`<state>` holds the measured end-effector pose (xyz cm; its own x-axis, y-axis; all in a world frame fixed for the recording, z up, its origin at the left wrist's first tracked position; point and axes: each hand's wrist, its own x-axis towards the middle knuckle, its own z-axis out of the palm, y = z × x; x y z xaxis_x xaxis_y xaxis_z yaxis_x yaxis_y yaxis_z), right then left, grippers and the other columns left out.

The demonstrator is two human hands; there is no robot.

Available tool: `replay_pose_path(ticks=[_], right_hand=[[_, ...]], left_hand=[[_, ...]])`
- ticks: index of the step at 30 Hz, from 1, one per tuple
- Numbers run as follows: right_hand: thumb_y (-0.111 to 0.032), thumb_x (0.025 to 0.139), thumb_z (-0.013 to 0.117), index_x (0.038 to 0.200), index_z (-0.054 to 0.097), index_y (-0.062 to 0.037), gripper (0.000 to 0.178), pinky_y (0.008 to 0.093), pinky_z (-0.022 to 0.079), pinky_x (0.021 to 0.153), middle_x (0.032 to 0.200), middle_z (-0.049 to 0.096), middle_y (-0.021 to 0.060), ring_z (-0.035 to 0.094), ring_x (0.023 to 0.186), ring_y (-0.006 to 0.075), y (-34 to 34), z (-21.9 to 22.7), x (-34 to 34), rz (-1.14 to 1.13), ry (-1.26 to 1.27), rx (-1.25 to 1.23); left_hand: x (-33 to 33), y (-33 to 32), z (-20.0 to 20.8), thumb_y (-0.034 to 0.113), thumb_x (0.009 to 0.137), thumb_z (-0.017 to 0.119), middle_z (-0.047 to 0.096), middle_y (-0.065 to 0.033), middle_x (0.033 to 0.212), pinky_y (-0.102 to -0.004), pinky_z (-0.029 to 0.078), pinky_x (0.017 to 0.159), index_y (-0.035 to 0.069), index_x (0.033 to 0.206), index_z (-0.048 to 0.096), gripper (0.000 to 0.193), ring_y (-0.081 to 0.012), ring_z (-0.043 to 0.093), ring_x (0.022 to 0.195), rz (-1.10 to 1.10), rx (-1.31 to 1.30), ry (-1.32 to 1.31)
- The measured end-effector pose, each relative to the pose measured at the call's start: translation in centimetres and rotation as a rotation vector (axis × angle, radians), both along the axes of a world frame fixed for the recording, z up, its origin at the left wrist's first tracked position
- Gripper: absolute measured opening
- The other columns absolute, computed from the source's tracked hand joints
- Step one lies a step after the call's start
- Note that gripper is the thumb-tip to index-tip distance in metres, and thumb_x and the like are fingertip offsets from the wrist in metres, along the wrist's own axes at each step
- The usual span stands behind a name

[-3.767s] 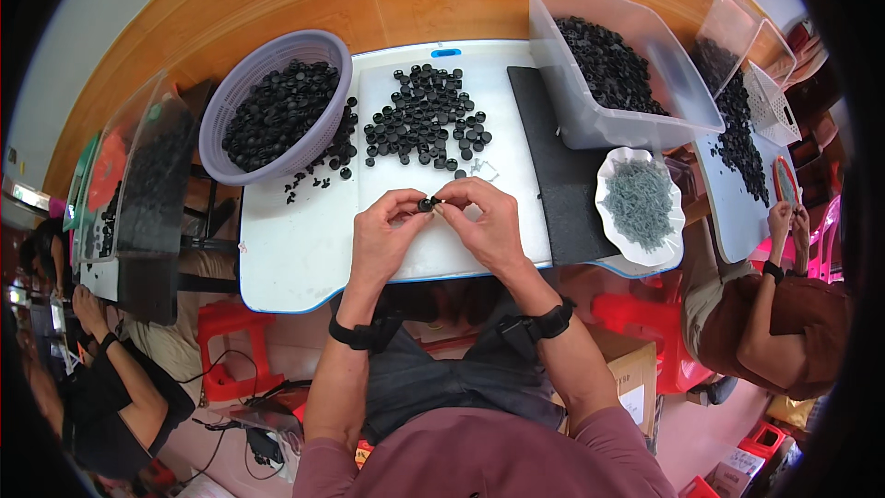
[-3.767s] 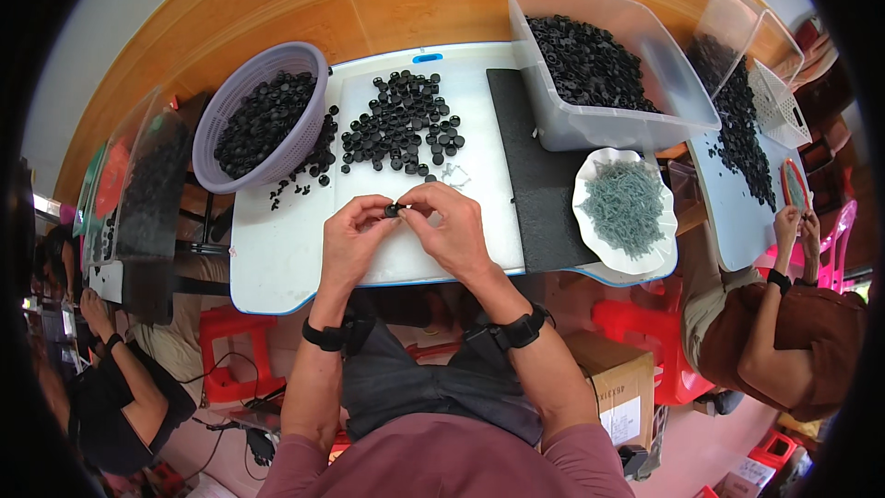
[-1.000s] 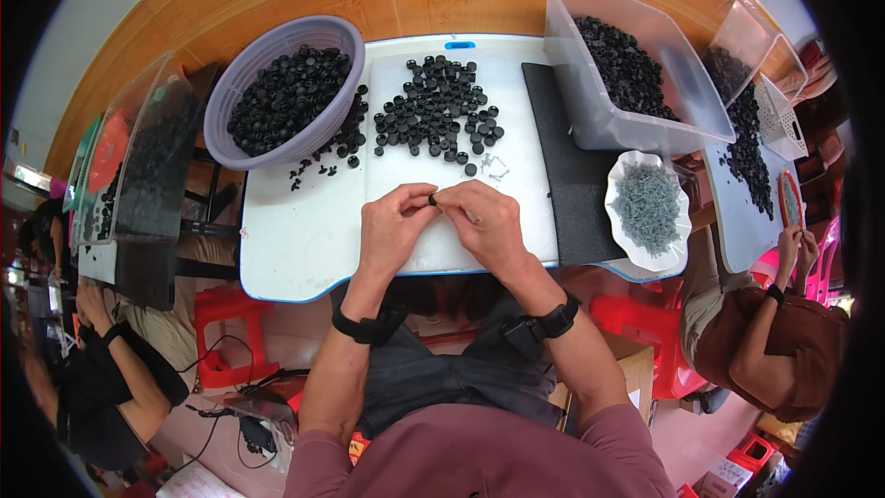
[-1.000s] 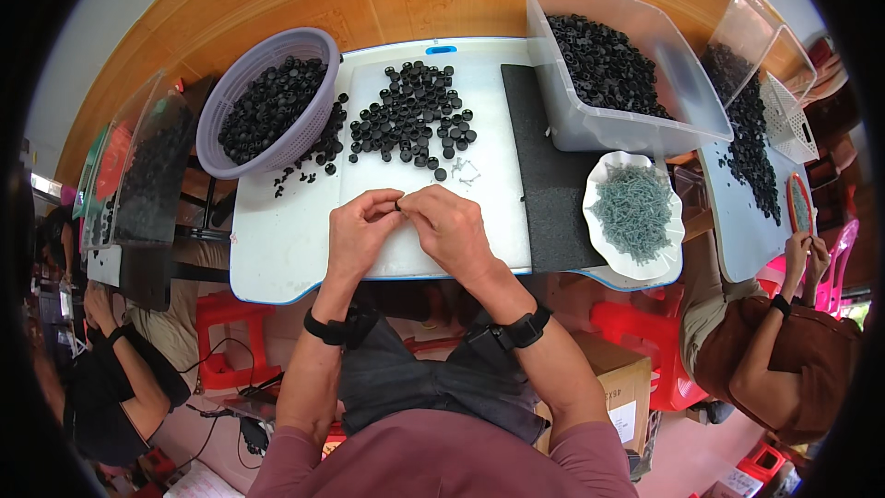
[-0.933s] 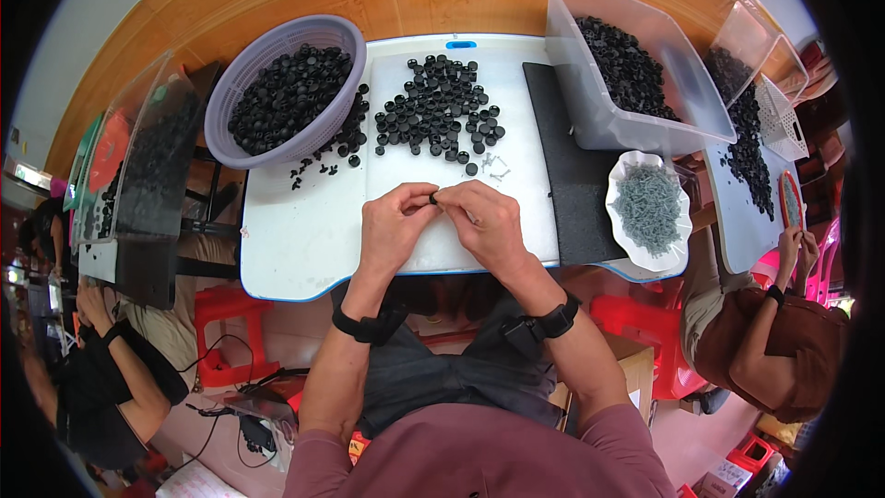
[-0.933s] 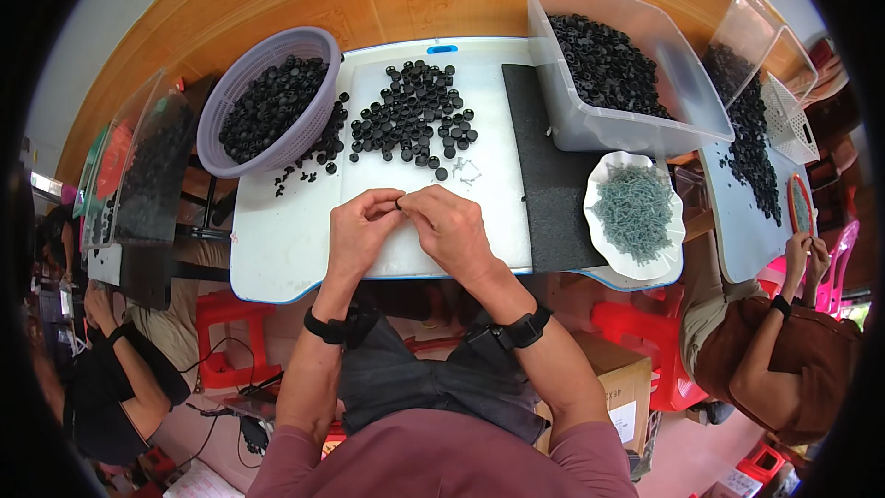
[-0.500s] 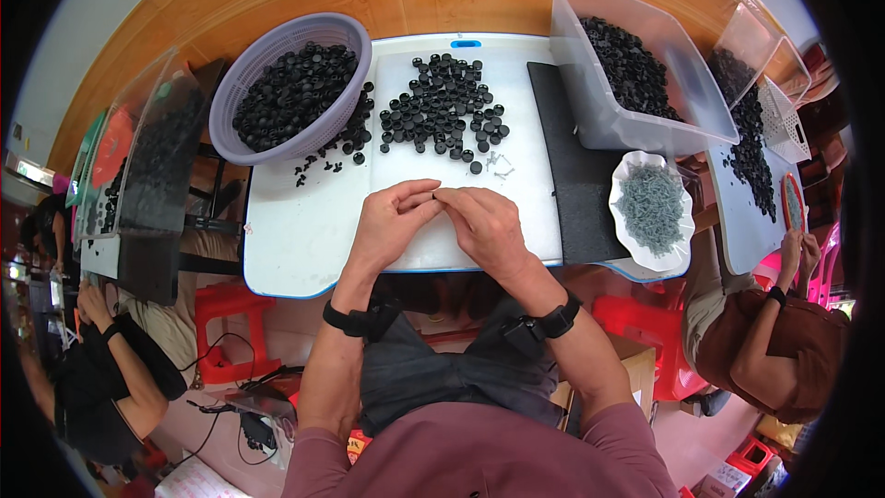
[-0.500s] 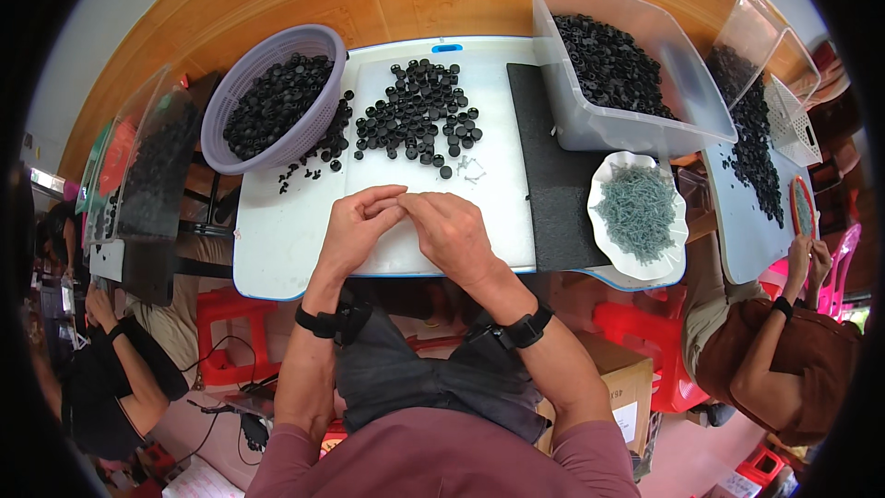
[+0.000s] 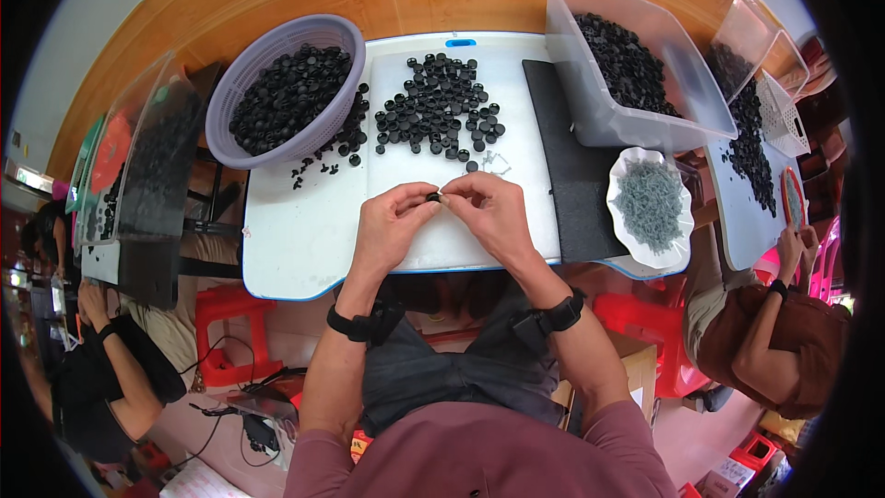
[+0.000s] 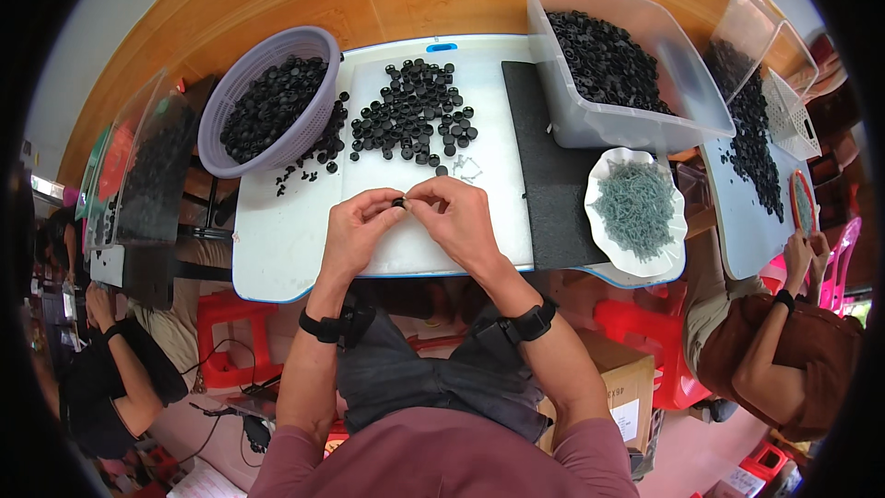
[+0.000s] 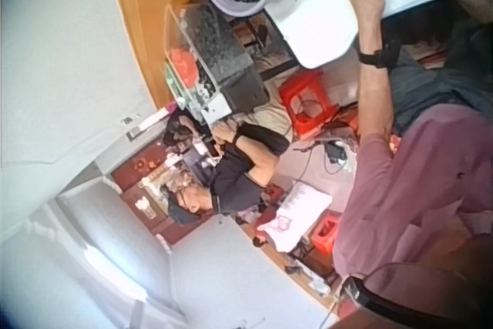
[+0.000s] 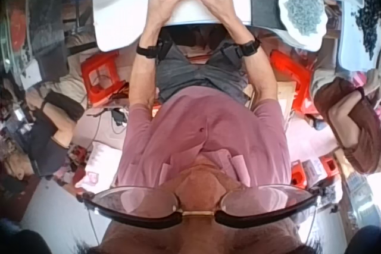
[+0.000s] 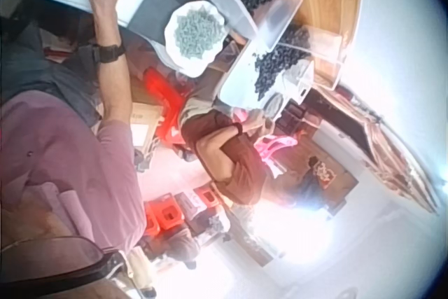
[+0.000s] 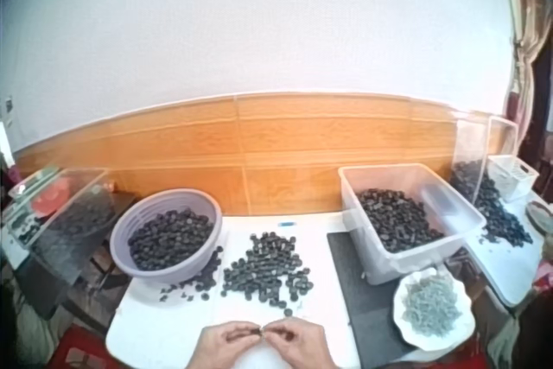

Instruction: Manual assembly of small plastic components at a workshop table.

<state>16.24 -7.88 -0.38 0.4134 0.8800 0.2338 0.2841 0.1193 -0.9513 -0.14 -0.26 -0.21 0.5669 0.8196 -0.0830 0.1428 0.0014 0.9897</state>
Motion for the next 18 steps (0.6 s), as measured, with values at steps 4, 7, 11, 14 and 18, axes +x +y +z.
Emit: replay_pose_path(ticks=[4, 7, 11, 14, 18], right_hand=[[-0.009, 0.083, 0.076, 0.091, 0.077, -0.0003, 0.012, 0.0278, 0.051, 0.061, 0.082, 0.074, 0.0100, 0.065, 0.065, 0.0146, 0.14, 0.09, -0.10, 0.024, -0.052, -0.084], [-0.010, 0.082, 0.075, 0.091, 0.077, -0.0003, 0.013, 0.0288, 0.052, 0.061, 0.082, 0.074, 0.0108, 0.066, 0.065, 0.0157, 0.23, 0.08, -0.13, 0.013, -0.059, -0.096], [-0.009, 0.082, 0.074, 0.091, 0.076, -0.0001, 0.013, 0.0304, 0.053, 0.063, 0.081, 0.074, 0.0119, 0.067, 0.066, 0.0180, 0.35, -0.19, -0.23, 0.012, -0.059, -0.089], [-0.009, 0.082, 0.074, 0.091, 0.075, 0.0002, 0.012, 0.0310, 0.053, 0.063, 0.081, 0.073, 0.0123, 0.067, 0.066, 0.0189, 0.31, -0.01, -0.28, 0.022, -0.092, -0.089], [-0.008, 0.083, 0.073, 0.090, 0.075, 0.0005, 0.011, 0.0306, 0.053, 0.063, 0.080, 0.073, 0.0121, 0.067, 0.066, 0.0184, 0.29, -0.40, -0.16, 0.016, -0.097, -0.077]], left_hand=[[-0.03, 0.00, -0.32, 0.004, 0.091, 0.073, 0.074, -0.0124, 0.107, -0.0251, 0.056, 0.085, -0.005, 0.117, 0.069, 0.028, -0.0137, 0.070, 0.096, 0.010, 0.021, 0.015], [-0.05, -0.02, -0.29, 0.004, 0.091, 0.074, 0.074, -0.0119, 0.108, -0.0252, 0.056, 0.086, -0.005, 0.117, 0.069, 0.028, -0.0136, 0.070, 0.096, -0.005, 0.045, 0.012], [0.02, 0.08, 0.36, 0.004, 0.090, 0.074, 0.074, -0.0110, 0.107, -0.0250, 0.055, 0.086, -0.005, 0.118, 0.069, 0.029, -0.0132, 0.069, 0.095, -0.022, 0.015, 0.019], [-0.07, 0.21, 0.38, 0.003, 0.090, 0.075, 0.074, -0.0102, 0.106, -0.0247, 0.055, 0.085, -0.005, 0.118, 0.070, 0.030, -0.0128, 0.069, 0.095, -0.017, -0.012, 0.005], [0.19, 0.08, 0.31, 0.004, 0.090, 0.075, 0.075, -0.0101, 0.105, -0.0247, 0.055, 0.085, -0.005, 0.118, 0.070, 0.029, -0.0126, 0.069, 0.094, -0.017, -0.029, 0.003]])
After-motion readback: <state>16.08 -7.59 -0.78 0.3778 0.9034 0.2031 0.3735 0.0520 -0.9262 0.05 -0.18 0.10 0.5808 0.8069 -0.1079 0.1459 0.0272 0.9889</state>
